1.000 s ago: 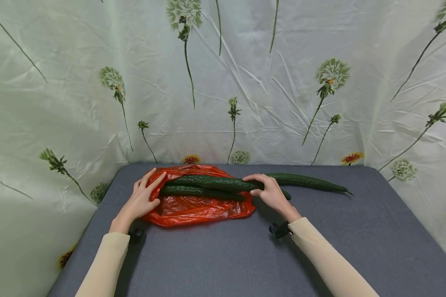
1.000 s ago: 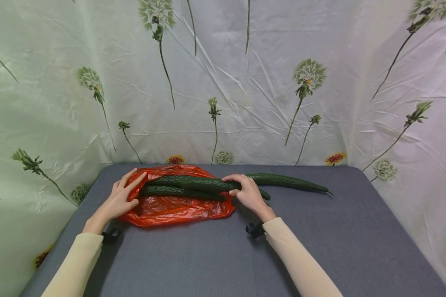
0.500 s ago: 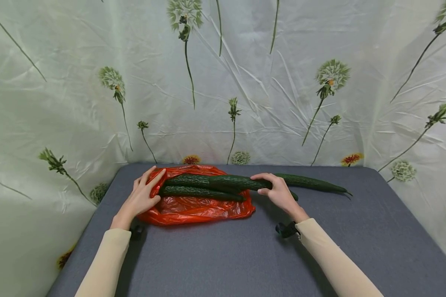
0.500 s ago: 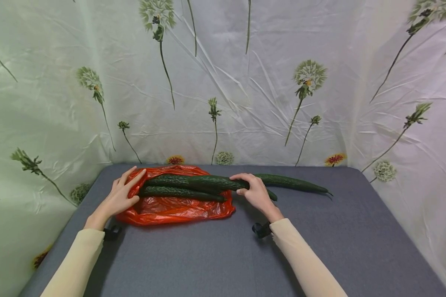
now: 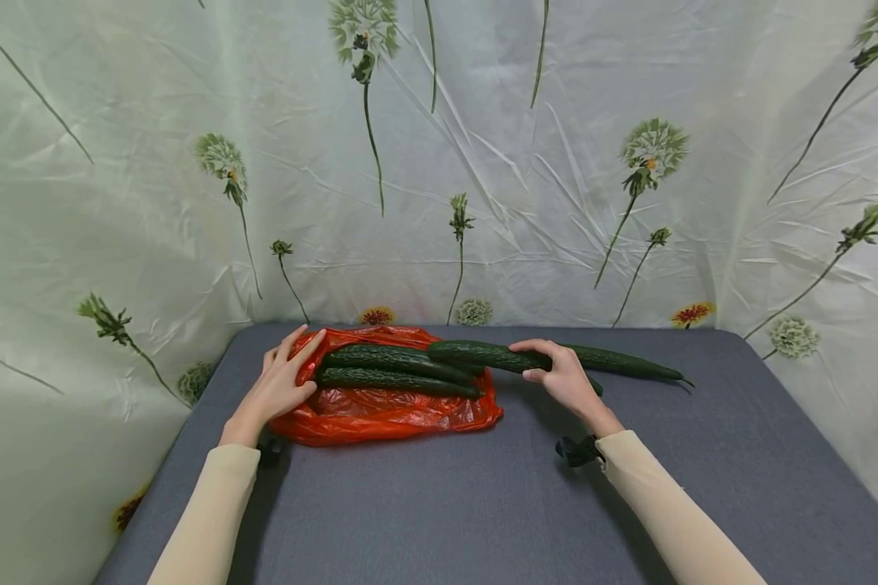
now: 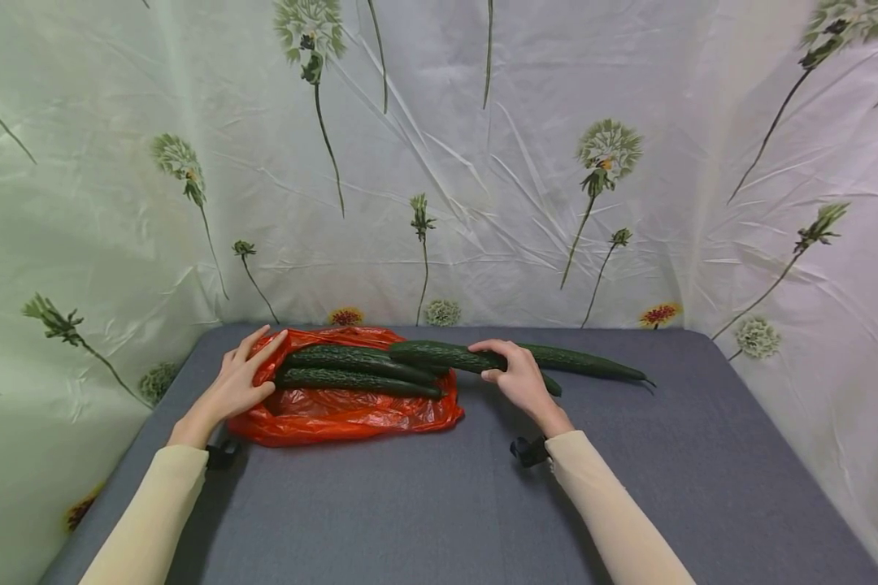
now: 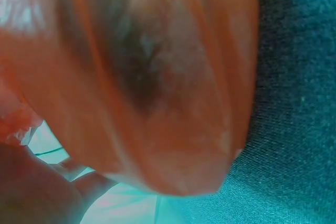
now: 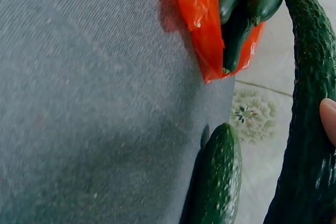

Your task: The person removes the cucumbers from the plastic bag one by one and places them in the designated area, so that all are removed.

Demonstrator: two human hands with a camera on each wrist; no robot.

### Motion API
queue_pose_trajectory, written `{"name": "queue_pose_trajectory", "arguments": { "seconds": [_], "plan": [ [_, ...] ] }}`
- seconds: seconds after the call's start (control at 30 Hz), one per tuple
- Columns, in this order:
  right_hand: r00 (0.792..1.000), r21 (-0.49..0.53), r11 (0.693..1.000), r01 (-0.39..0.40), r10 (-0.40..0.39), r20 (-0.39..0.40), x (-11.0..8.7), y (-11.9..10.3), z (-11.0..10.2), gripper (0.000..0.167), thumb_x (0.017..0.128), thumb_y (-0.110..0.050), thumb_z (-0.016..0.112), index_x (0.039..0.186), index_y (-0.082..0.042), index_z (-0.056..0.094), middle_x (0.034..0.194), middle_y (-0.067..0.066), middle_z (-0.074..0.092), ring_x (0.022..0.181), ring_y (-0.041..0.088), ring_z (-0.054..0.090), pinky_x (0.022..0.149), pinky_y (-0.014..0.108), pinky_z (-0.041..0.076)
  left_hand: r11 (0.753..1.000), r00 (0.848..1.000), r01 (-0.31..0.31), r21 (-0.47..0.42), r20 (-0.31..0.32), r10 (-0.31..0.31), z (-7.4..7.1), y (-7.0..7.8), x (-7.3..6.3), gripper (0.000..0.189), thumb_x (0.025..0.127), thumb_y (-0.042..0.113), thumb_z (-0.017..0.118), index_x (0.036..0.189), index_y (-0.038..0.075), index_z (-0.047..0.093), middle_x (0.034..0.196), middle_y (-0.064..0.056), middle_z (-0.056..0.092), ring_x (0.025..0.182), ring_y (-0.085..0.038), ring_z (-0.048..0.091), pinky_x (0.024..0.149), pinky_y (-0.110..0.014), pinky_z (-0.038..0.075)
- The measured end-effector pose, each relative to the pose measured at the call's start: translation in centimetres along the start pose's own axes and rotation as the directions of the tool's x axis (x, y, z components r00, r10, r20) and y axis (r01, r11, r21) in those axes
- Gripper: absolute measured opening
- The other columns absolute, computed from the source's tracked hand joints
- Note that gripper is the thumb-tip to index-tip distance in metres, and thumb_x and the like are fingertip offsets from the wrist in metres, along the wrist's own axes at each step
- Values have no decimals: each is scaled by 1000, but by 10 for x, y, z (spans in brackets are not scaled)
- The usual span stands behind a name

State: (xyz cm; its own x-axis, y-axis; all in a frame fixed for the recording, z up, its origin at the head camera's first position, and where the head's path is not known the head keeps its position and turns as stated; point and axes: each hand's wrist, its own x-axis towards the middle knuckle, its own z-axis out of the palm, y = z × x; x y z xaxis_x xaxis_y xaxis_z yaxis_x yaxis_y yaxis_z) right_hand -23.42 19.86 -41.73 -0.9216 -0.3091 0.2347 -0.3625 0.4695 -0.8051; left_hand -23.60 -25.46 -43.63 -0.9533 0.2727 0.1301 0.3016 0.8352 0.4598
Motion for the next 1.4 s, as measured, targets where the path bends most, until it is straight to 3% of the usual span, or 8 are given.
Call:
{"name": "queue_pose_trajectory", "arguments": {
  "seconds": [0.2,0.4,0.97,1.4],
  "plan": [
    [1000,-21,1000,-12,12,-17,-2,9,-6,42,83,10,64,121,-8,65,124,12,61,112,31,55,80,47,50,1000,1000,8,-5,3,-8,-2,1,2,80,84,7,55,155,20,20,157,-15,4,129,-57,13,88,-73,28],
    [999,-46,999,-22,21,-24,-2,12,-12,42,83,9,64,121,-9,65,124,11,60,117,32,52,87,51,46,1000,1000,11,-20,8,-10,-2,-1,6,80,84,7,55,155,18,19,156,-18,4,126,-60,15,89,-74,25],
    [998,-119,991,-57,54,-27,-7,28,-34,41,83,8,64,121,-9,64,125,14,60,120,35,49,89,55,43,999,1000,3,-42,27,-2,2,-4,3,81,83,7,55,155,16,19,154,-20,6,123,-61,20,90,-73,24],
    [994,-166,980,-106,104,-21,-13,37,-46,41,85,6,62,123,-10,63,130,16,56,122,38,46,90,57,41,999,999,-25,-44,-39,23,8,-2,0,84,79,9,53,155,22,20,152,-20,12,119,-61,23,86,-74,27]
  ]
}}
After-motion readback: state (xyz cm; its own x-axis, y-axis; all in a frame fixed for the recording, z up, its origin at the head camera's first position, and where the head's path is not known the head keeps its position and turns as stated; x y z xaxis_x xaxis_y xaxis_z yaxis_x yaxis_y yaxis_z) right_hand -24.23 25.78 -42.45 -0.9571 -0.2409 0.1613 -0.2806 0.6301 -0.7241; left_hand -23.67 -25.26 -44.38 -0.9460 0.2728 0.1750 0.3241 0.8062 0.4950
